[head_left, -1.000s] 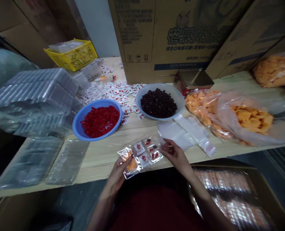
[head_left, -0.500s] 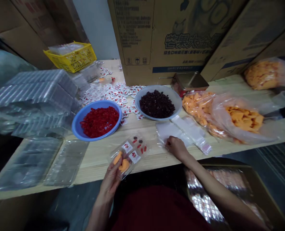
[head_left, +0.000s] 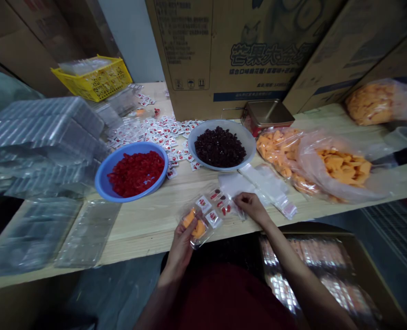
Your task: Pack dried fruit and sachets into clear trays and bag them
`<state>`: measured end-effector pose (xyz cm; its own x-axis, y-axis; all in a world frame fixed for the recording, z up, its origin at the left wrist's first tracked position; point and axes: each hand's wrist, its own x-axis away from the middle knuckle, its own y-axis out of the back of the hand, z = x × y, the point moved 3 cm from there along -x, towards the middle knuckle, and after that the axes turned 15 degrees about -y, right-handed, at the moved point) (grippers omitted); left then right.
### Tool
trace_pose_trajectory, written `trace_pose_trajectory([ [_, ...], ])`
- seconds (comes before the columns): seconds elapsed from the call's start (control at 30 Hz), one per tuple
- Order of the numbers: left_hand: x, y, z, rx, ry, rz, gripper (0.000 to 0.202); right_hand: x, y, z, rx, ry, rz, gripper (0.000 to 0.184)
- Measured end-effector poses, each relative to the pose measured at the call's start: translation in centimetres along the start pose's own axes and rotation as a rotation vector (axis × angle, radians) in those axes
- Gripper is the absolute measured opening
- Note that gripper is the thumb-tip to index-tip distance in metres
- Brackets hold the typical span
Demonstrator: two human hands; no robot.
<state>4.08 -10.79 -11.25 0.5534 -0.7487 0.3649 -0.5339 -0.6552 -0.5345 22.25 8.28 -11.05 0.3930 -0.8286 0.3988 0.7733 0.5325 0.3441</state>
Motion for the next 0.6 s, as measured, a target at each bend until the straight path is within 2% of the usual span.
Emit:
trace_pose_trajectory([
  [0.17,1.7,0.3,0.3,-0.102,-0.066,-0.030,0.049,1.4,-0.9,-0.2,-0.036,0.051,-0.200,0.020],
  [0.37,2.1,-0.3,-0.4,-0.201,-0.077,0.007,0.050,3.3,-2.3,1.7,0.141,0.212,-0.413,0.016],
  [0.47,1.6,-0.5,-0.8,-0.225,-0.077,0.051,0.050,3.2,-2.5,1.9,0.209,0.239,-0.449,0.015],
  [0.6,1.1,0.1,-0.8,-0.287,-0.089,0.093,0.048,2.3,-2.7,1.1,0.206,0.220,-0.421,0.008],
])
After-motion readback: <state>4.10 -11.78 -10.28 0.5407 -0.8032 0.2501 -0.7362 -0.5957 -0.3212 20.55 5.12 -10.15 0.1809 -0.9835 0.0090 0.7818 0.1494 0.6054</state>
